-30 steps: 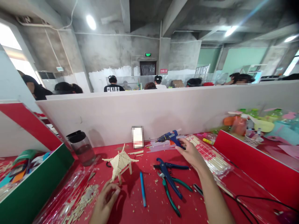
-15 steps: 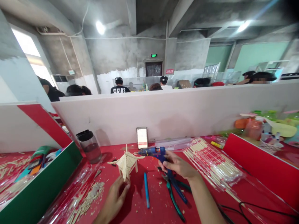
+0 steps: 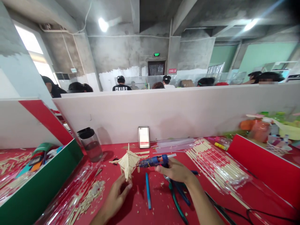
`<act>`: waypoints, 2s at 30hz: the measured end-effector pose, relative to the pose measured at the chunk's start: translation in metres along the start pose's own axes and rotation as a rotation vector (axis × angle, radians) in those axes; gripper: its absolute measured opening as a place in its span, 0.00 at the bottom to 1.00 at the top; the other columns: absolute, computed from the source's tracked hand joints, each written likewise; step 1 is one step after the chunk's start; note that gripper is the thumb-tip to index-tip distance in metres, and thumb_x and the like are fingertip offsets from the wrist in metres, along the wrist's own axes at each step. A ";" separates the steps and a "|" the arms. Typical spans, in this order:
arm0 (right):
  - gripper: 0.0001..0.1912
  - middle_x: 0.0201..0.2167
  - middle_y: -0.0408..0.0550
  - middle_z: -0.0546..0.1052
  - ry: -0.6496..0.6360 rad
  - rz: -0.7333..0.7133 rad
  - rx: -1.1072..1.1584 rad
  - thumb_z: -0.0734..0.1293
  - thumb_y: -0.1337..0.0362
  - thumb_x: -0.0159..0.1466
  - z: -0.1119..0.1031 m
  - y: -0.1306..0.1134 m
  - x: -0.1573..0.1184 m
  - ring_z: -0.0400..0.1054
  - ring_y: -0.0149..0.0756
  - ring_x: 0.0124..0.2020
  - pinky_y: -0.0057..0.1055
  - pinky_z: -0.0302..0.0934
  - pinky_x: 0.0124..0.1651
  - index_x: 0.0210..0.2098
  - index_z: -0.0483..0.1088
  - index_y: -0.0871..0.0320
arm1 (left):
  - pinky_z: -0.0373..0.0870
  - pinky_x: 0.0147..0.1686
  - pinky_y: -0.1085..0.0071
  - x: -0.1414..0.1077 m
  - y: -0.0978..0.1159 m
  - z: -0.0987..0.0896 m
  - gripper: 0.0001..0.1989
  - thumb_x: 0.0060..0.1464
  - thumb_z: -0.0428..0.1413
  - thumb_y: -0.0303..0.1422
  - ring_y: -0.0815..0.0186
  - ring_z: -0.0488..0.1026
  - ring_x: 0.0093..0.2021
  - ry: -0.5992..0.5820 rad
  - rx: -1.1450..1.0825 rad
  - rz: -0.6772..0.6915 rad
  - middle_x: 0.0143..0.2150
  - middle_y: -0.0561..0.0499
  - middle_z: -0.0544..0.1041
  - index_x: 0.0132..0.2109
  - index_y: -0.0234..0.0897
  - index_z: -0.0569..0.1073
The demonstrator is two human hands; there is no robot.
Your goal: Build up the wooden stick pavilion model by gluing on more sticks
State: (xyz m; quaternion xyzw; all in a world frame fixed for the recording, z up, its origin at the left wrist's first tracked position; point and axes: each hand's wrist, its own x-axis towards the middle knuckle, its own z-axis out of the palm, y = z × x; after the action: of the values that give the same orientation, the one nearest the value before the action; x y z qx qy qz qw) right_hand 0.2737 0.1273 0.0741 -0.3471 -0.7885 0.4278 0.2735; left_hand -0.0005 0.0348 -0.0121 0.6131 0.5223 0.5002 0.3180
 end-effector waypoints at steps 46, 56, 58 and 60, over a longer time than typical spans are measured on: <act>0.22 0.27 0.40 0.65 -0.028 -0.155 -0.083 0.64 0.44 0.65 0.029 0.011 0.016 0.61 0.35 0.29 0.31 0.54 0.34 0.27 0.62 0.54 | 0.70 0.44 0.66 -0.006 -0.013 -0.002 0.17 0.60 0.58 0.46 0.59 0.72 0.40 -0.013 -0.030 -0.111 0.36 0.45 0.75 0.35 0.36 0.74; 0.19 0.27 0.38 0.64 -0.103 -0.145 0.053 0.67 0.45 0.64 0.031 0.013 0.018 0.58 0.31 0.27 0.27 0.53 0.31 0.33 0.65 0.55 | 0.73 0.41 0.66 -0.004 -0.003 0.000 0.20 0.52 0.64 0.51 0.58 0.74 0.38 0.038 -0.139 -0.169 0.32 0.47 0.76 0.32 0.36 0.75; 0.20 0.26 0.38 0.63 -0.090 -0.154 0.027 0.67 0.45 0.64 0.031 0.013 0.019 0.58 0.31 0.28 0.27 0.53 0.32 0.32 0.64 0.55 | 0.73 0.41 0.66 -0.005 -0.002 0.000 0.20 0.53 0.63 0.50 0.58 0.73 0.38 0.035 -0.138 -0.169 0.32 0.47 0.76 0.32 0.36 0.75; 0.21 0.26 0.38 0.62 -0.055 -0.148 -0.031 0.65 0.45 0.65 0.032 0.013 0.019 0.58 0.32 0.28 0.28 0.52 0.32 0.28 0.61 0.55 | 0.73 0.41 0.66 -0.004 -0.001 0.000 0.19 0.53 0.63 0.50 0.59 0.73 0.38 0.036 -0.136 -0.165 0.32 0.47 0.76 0.32 0.36 0.75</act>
State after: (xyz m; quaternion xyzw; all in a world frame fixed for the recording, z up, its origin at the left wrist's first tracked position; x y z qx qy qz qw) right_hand 0.2428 0.1319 0.0497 -0.2803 -0.8257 0.4035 0.2772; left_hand -0.0011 0.0309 -0.0146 0.5360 0.5414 0.5175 0.3896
